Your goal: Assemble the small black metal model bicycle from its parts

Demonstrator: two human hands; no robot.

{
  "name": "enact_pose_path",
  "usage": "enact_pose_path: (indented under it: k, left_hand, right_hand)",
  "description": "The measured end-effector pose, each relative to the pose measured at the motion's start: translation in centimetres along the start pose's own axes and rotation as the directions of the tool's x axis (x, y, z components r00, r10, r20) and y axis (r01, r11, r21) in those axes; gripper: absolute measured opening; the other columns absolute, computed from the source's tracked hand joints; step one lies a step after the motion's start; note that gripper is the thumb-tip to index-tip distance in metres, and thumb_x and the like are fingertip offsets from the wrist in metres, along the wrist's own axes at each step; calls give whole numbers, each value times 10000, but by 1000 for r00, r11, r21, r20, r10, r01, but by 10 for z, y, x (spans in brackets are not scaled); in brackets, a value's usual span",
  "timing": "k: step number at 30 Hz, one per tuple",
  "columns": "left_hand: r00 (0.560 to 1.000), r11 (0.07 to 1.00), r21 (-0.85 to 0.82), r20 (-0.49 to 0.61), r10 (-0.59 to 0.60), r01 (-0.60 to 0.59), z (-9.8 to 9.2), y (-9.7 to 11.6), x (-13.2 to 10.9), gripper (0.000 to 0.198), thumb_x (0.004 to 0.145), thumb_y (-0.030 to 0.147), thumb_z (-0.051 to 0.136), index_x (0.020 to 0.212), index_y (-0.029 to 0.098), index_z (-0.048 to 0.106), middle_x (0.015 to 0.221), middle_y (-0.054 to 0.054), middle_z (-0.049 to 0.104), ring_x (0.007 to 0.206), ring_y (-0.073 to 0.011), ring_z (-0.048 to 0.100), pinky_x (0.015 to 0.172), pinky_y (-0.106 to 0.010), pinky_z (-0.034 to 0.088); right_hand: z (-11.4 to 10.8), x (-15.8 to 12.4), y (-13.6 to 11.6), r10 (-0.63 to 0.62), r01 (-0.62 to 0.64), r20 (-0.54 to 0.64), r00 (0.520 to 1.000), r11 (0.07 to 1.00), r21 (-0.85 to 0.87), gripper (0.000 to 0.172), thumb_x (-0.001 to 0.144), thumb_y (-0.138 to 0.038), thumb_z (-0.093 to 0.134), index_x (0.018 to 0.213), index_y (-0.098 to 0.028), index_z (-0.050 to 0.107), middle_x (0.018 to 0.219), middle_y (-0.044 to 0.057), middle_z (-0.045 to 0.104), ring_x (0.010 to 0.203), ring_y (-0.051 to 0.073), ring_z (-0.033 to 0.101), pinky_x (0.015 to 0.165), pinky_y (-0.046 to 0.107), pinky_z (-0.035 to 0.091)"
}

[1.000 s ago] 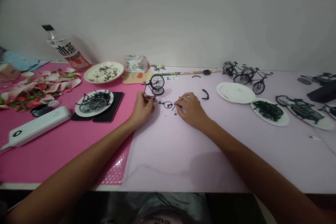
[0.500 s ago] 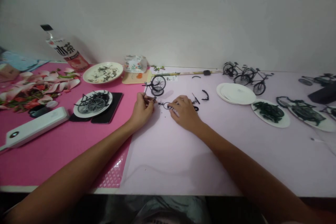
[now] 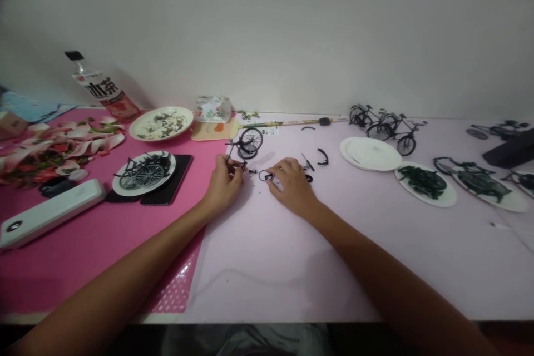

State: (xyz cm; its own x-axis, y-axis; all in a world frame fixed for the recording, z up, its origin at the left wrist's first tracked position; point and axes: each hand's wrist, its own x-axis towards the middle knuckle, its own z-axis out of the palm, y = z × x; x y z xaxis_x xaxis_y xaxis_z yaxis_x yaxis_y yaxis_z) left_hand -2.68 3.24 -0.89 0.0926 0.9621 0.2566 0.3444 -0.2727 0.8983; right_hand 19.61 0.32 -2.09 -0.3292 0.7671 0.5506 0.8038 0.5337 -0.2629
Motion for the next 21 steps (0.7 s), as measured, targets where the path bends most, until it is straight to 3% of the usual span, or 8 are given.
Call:
enact_pose_path:
  k: [8,12,16,19,21]
  left_hand:
    - [1000,1000,-21,-17,-17,17,0,-3,0,255,949,171,592,1026,257,365,970,-26,685,710,-159,627,688,-296,466]
    - [1000,999,-32,-14,-18,18,0,-4,0,263,944,167,595,1026,258,362,972,-27,685,729,-159,635,709,-299,478]
    - [1000,1000,-29,-14,-8,8,0,-3,1,261,944,162,590,1016,258,358,991,-34,680,821,-174,672,764,-311,500]
    - [1000,999,-32,-8,-11,10,0,-3,1,266,943,159,592,1015,258,356,979,-30,678,821,-176,672,755,-308,495]
    - [1000,999,-31,-6,-15,15,0,-3,1,267,946,159,590,1024,258,355,973,-28,678,791,-171,661,735,-304,487]
  right_hand:
    - [-5,2,3,21,-17,-65,998,998,59,252,1055,-277,577,1199,-270,784,979,103,718,1037,314,607,999,530,517]
    - [-9,2,9,54,-42,-85,995,990,132,199,1043,-255,603,1084,-270,797,948,79,757,995,301,639,988,510,510]
    - [-14,0,16,107,-90,-106,989,983,161,270,1053,-188,533,1007,-247,793,889,62,762,973,276,659,973,483,493]
    - [-16,0,19,165,-146,-131,978,979,144,335,1086,-208,466,1025,-235,794,786,59,731,935,275,645,959,484,484]
    - [-16,0,19,162,-148,-149,975,984,100,312,1086,-251,498,1012,-239,800,817,72,742,976,290,617,972,500,475]
